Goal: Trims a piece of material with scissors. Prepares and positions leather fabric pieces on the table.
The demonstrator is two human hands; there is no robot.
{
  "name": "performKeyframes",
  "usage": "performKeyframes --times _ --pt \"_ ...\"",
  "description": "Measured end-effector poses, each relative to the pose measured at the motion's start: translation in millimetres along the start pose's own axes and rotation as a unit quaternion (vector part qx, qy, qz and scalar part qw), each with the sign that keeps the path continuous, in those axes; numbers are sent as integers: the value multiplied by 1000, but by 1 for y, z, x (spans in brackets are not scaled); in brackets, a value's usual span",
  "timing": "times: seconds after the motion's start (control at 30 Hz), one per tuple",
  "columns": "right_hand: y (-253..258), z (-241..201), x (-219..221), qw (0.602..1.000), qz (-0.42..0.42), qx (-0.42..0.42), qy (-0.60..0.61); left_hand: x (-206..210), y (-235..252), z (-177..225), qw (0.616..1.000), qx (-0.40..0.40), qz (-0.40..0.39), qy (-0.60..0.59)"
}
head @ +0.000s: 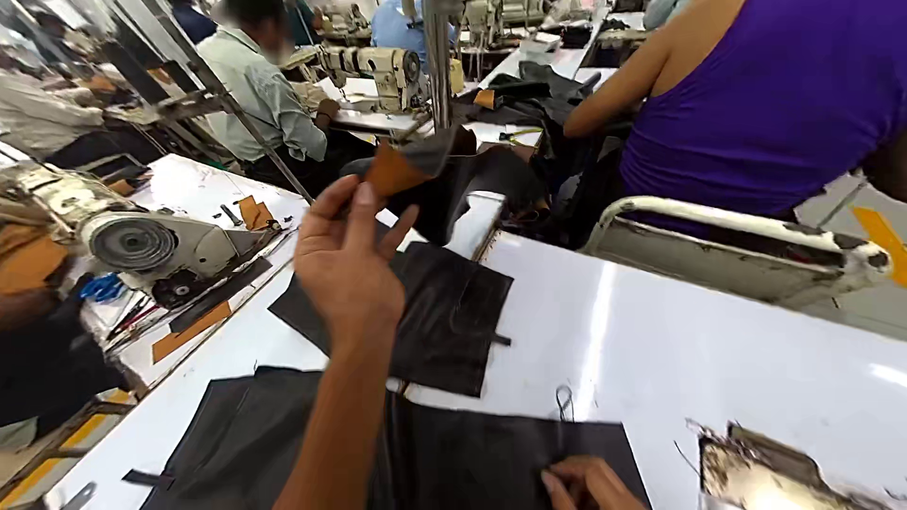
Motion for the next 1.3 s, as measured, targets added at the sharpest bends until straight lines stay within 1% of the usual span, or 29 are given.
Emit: performKeyframes --times 0.07,0.1,0.13,0.17,0.2,0.23,0.27,0.3,0.33,0.37,0.4,0.47,0.53,0.57,0.6,0.63,0.67,0.7,0.73,0.77,0.8,0.83,0.9,0.97,1.0,1.07,1.13,1.23,1.3 --pt "3 6 -6 998 9 31 59 -44 -49 17 994 -111 3 16" --pt "5 8 -11 990 7 76 117 -70 -78 14 983 -173 -15 60" --pt "8 9 -16 969 2 137 204 -96 -106 6 964 -234 -42 123" --pt "11 8 -21 934 2 199 298 -120 -131 -2 937 -275 -75 200" --pt "7 8 -25 894 10 256 368 -140 -154 -7 904 -286 -118 296" --pt "5 5 -29 861 22 300 411 -153 -172 -9 870 -257 -166 387" --pt "7 2 -31 841 36 325 431 -155 -181 -9 846 -191 -199 457" --pt "9 -2 -32 834 50 340 431 -148 -187 -9 830 -116 -234 493" --pt "10 -6 -33 836 64 348 419 -134 -192 -11 813 -49 -273 512" --pt "13 -9 -31 842 80 355 397 -116 -196 -17 793 -1 -312 524" --pt "16 -12 -30 848 94 362 375 -96 -201 -26 768 19 -354 534" --pt "23 -9 -28 858 135 369 332 -67 -215 -57 704 23 -420 572" --pt "28 0 -31 867 154 369 298 -55 -220 -81 667 49 -428 608" --pt "29 2 -34 867 158 374 288 -53 -214 -82 663 55 -428 612" --pt "29 4 -38 868 160 375 282 -52 -203 -78 673 34 -431 600" --pt "27 6 -42 870 159 374 277 -57 -189 -70 701 -8 -425 573" --pt "26 7 -45 873 156 372 275 -68 -172 -63 739 -61 -402 537" --pt "24 8 -48 872 158 371 277 -86 -156 -57 781 -114 -356 500" --pt "22 9 -51 872 163 370 277 -108 -141 -54 820 -149 -293 469" --pt "21 9 -55 873 168 369 272 -134 -129 -53 844 -171 -224 455" --pt "19 9 -59 876 172 369 260 -159 -120 -54 854 -189 -161 457" --pt "15 8 -64 881 173 370 240 -184 -116 -56 850 -217 -115 466" --pt "5 0 -76 894 147 375 198 -215 -123 -60 824 -312 -87 465" --pt "-17 -12 -83 895 81 405 171 -234 -138 -59 810 -396 -58 428" --pt "-32 -16 -84 891 48 423 158 -241 -145 -56 805 -411 -50 426" --pt "-65 -13 -81 882 0 454 127 -251 -159 -49 790 -415 -55 448" --pt "-86 -3 -77 881 -12 463 93 -259 -169 -42 774 -409 -68 478" --pt "-93 -5 -83 900 1 434 40 -260 -175 -33 760 -380 -103 517" --pt "-90 -8 -87 917 -8 397 17 -252 -179 -25 753 -335 -150 547"
Point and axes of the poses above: each hand's wrist, its own y-axis towards the middle knuckle, its own x-axis out of the palm, z = x × y, the point moved 5 cm from there along y, towards the middle knuckle, and after that the axes turned 13 degrees about y, right-handed, at the moved point
